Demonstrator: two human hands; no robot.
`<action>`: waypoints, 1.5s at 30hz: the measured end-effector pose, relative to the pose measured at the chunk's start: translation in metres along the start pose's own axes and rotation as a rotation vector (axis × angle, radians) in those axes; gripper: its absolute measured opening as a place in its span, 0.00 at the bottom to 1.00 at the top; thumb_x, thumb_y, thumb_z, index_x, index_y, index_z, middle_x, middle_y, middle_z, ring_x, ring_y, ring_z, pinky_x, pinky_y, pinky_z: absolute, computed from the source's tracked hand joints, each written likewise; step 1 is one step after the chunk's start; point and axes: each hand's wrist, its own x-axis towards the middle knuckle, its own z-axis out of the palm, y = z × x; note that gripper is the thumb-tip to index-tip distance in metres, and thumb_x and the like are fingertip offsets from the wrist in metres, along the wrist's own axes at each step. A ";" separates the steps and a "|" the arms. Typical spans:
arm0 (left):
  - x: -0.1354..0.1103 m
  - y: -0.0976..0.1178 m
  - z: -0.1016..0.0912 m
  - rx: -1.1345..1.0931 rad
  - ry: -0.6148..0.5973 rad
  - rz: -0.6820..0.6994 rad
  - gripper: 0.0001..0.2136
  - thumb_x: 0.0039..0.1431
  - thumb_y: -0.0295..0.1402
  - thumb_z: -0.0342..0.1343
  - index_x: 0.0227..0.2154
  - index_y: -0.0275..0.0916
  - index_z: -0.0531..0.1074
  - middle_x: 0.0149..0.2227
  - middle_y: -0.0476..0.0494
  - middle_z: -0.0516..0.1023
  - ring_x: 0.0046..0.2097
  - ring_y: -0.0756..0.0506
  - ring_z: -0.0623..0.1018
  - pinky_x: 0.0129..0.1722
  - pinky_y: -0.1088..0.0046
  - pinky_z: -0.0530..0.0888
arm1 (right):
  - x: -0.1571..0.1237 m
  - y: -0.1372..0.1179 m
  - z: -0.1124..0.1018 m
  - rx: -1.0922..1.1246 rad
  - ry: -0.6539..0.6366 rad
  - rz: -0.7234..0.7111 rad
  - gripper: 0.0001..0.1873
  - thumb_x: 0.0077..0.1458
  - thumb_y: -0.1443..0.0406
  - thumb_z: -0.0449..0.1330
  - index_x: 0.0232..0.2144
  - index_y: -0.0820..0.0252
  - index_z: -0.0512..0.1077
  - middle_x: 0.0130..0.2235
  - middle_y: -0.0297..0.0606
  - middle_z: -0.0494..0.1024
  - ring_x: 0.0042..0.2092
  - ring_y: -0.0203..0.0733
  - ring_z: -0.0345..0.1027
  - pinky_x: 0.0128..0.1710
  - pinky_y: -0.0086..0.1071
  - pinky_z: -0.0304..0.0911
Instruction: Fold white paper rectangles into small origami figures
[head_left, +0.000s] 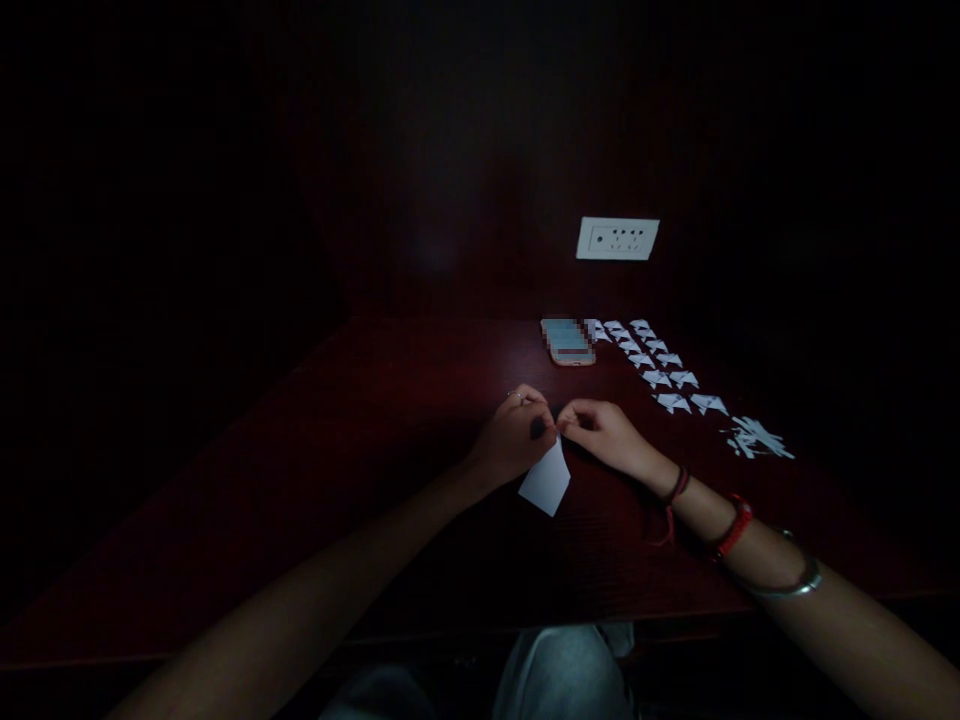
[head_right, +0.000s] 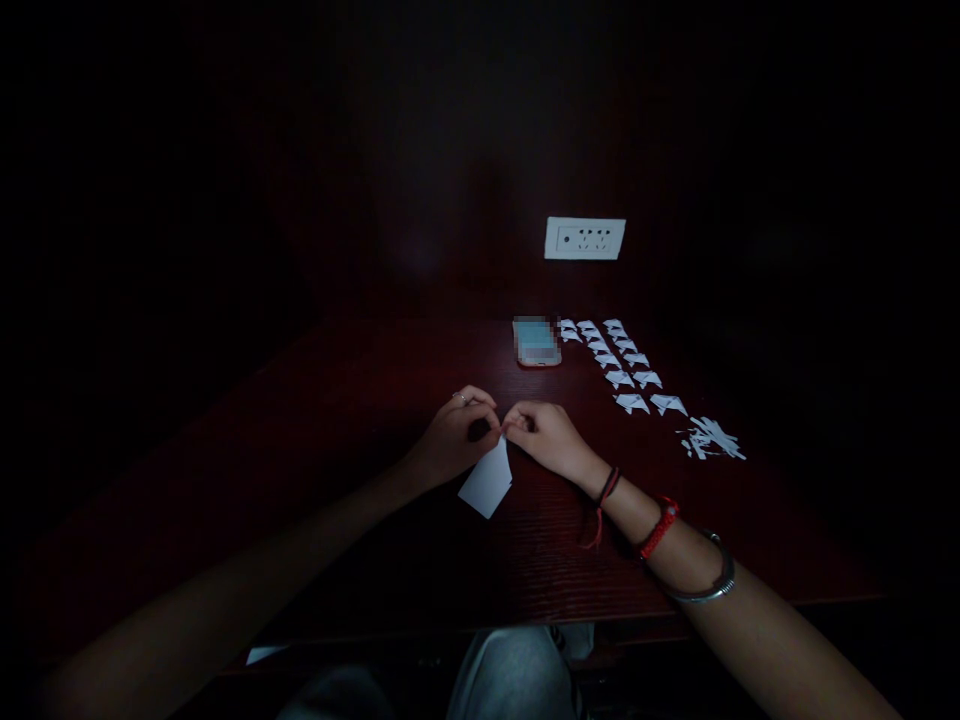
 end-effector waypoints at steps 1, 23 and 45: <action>0.000 0.000 0.000 0.003 -0.001 0.008 0.04 0.49 0.27 0.48 0.23 0.38 0.66 0.35 0.48 0.64 0.39 0.49 0.66 0.41 0.69 0.64 | 0.000 0.000 0.000 -0.012 -0.001 0.000 0.06 0.45 0.67 0.51 0.23 0.62 0.67 0.25 0.33 0.70 0.27 0.32 0.61 0.27 0.26 0.56; 0.001 0.003 0.007 -0.164 0.131 -0.062 0.05 0.45 0.22 0.48 0.19 0.35 0.66 0.37 0.46 0.60 0.37 0.50 0.65 0.36 0.72 0.65 | 0.002 -0.013 0.014 0.453 0.079 0.307 0.06 0.42 0.67 0.50 0.18 0.64 0.63 0.18 0.29 0.59 0.21 0.28 0.49 0.20 0.24 0.45; -0.001 -0.002 0.014 -0.161 0.082 -0.179 0.06 0.51 0.26 0.46 0.21 0.36 0.64 0.31 0.48 0.64 0.37 0.50 0.65 0.38 0.73 0.63 | 0.003 -0.013 0.002 0.475 -0.036 0.340 0.09 0.43 0.64 0.52 0.18 0.64 0.63 0.17 0.27 0.58 0.20 0.27 0.48 0.20 0.24 0.44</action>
